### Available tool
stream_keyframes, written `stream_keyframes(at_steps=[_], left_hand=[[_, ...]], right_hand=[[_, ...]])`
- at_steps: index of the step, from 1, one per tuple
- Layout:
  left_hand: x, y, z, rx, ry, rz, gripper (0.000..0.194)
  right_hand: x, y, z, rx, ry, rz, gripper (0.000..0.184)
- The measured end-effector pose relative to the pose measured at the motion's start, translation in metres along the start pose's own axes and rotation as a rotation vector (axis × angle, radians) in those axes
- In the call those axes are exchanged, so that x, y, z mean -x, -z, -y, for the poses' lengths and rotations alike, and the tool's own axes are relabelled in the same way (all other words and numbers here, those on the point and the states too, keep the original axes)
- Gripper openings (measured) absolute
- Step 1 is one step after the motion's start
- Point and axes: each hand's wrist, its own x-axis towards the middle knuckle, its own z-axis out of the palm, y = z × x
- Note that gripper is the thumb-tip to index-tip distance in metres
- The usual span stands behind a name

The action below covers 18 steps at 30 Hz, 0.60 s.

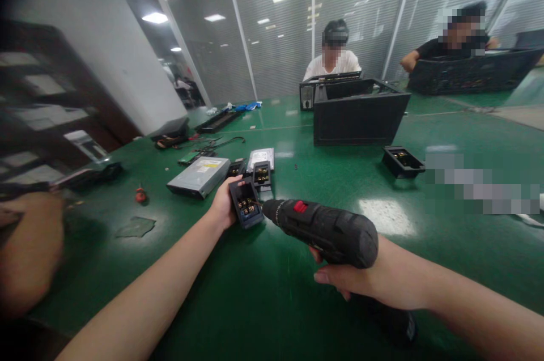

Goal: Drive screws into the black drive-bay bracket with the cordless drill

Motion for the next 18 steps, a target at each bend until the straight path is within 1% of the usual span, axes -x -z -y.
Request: stream_keyframes(at_steps=[6, 13, 18], left_hand=[[-0.0005, 0.001, -0.0001, -0.001, 0.0, 0.01, 0.034], [-0.0001, 0.0006, -0.0004, 0.0, -0.016, 0.006, 0.032], [0.0031, -0.0019, -0.0017, 0.004, 0.005, -0.008, 0.035]], right_hand=[[-0.0004, 0.0004, 0.0013, 0.018, -0.023, 0.0, 0.021], [0.0004, 0.0003, 0.002, 0.03, -0.03, -0.01, 0.021], [-0.0005, -0.0013, 0.0012, 0.012, -0.051, -0.01, 0.027]])
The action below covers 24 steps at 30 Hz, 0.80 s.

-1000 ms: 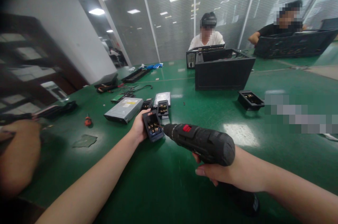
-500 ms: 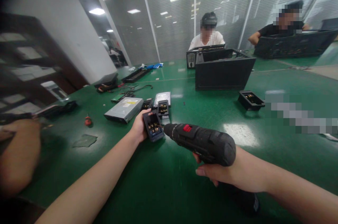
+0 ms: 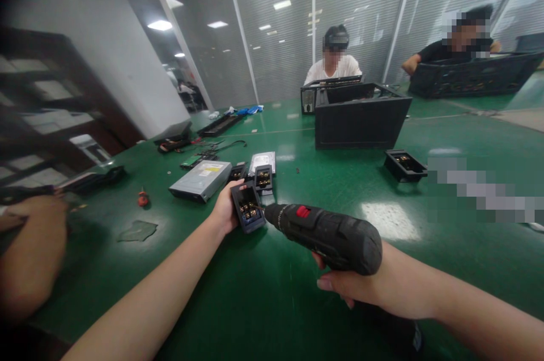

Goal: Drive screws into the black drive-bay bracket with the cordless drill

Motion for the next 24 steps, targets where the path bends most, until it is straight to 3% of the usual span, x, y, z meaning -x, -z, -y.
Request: stream_keyframes(at_steps=[24], left_hand=[[-0.0042, 0.0055, 0.0019, 0.01, -0.009, 0.012, 0.03]], right_hand=[[0.0003, -0.0013, 0.0001, 0.0, 0.001, -0.03, 0.021]])
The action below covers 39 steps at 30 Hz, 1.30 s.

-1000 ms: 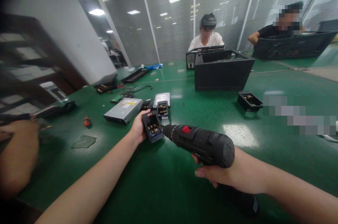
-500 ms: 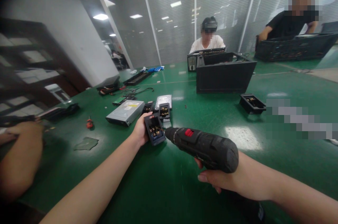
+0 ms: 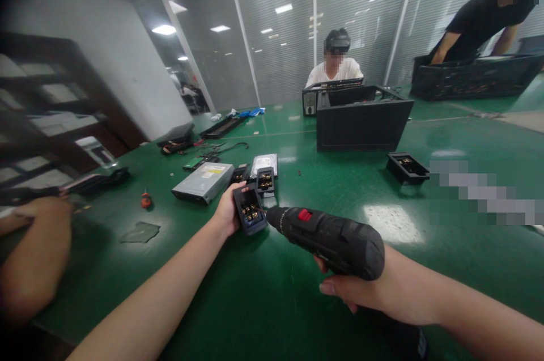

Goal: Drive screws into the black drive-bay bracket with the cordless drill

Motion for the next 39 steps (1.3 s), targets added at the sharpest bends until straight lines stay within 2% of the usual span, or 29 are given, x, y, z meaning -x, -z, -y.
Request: stream_keyframes(at_steps=[6, 18, 26, 39], left_hand=[[-0.0012, 0.0023, 0.0008, -0.004, 0.002, 0.017, 0.033], [0.004, -0.0046, -0.0015, -0.004, 0.009, -0.017, 0.031], [0.0021, -0.0027, -0.0008, -0.008, 0.007, -0.014, 0.033], [0.0033, -0.0041, -0.0012, -0.011, 0.003, -0.015, 0.033]], right_hand=[[0.0006, 0.001, -0.0021, -0.009, 0.05, 0.033, 0.026], [0.0002, 0.0015, -0.0029, -0.006, 0.031, 0.035, 0.026], [0.0004, 0.0015, -0.0021, -0.014, 0.011, 0.039, 0.026], [-0.0003, 0.0016, -0.0037, -0.026, 0.051, 0.053, 0.027]])
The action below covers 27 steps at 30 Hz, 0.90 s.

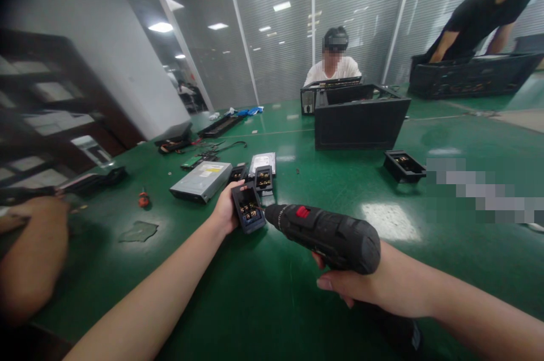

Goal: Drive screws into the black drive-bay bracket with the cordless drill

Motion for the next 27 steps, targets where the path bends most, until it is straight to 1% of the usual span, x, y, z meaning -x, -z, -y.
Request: stream_keyframes(at_steps=[4, 9, 14, 19, 24, 27], left_hand=[[0.0001, -0.0008, -0.0003, 0.002, 0.01, 0.0, 0.033], [-0.0013, 0.0014, 0.0001, 0.003, 0.009, 0.013, 0.033], [-0.0016, 0.0039, 0.0008, 0.0, 0.008, -0.005, 0.034], [-0.0023, 0.0046, 0.001, 0.003, -0.002, 0.002, 0.033], [-0.0051, 0.0064, 0.0021, 0.0, -0.001, 0.01, 0.036], [-0.0054, 0.0075, 0.0023, -0.002, 0.003, 0.023, 0.036]], right_hand=[[-0.0007, 0.0004, 0.0008, 0.029, -0.021, -0.016, 0.027], [0.0004, -0.0009, 0.0026, 0.011, -0.02, -0.012, 0.027], [0.0005, -0.0013, -0.0017, 0.014, -0.058, -0.015, 0.028], [-0.0008, 0.0003, -0.0042, 0.009, -0.056, -0.032, 0.03], [-0.0004, 0.0013, -0.0039, 0.027, -0.09, -0.014, 0.033], [0.0, 0.0013, -0.0047, 0.018, -0.087, -0.01, 0.034]])
